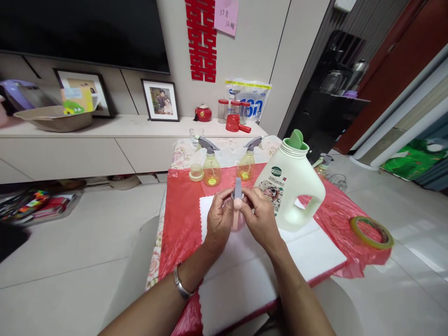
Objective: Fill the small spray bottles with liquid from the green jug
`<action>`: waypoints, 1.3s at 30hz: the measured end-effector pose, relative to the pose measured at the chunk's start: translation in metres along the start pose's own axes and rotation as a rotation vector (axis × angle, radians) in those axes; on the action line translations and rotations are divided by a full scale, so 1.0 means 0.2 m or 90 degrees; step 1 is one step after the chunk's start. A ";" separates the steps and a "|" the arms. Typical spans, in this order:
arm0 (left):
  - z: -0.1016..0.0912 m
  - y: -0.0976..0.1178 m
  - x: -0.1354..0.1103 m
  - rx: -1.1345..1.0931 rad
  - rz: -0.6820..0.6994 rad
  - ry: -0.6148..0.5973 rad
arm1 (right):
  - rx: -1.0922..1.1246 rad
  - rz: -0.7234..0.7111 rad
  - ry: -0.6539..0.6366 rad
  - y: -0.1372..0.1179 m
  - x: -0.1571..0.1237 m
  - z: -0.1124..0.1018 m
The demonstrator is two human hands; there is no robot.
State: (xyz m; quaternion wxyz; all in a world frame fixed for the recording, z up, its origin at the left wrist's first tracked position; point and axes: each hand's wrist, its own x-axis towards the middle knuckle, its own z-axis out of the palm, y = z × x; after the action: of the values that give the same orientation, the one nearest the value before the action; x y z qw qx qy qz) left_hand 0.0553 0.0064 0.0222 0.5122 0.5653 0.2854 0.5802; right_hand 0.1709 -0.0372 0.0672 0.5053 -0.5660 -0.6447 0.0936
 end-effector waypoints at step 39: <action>-0.01 0.02 0.02 0.053 0.075 -0.008 | 0.054 0.006 -0.003 0.03 0.00 -0.01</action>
State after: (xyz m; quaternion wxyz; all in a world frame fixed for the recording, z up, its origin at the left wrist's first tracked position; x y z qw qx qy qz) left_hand 0.0535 0.0088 0.0262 0.4553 0.6055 0.2723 0.5932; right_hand 0.1760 -0.0365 0.0635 0.5264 -0.5470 -0.6389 0.1245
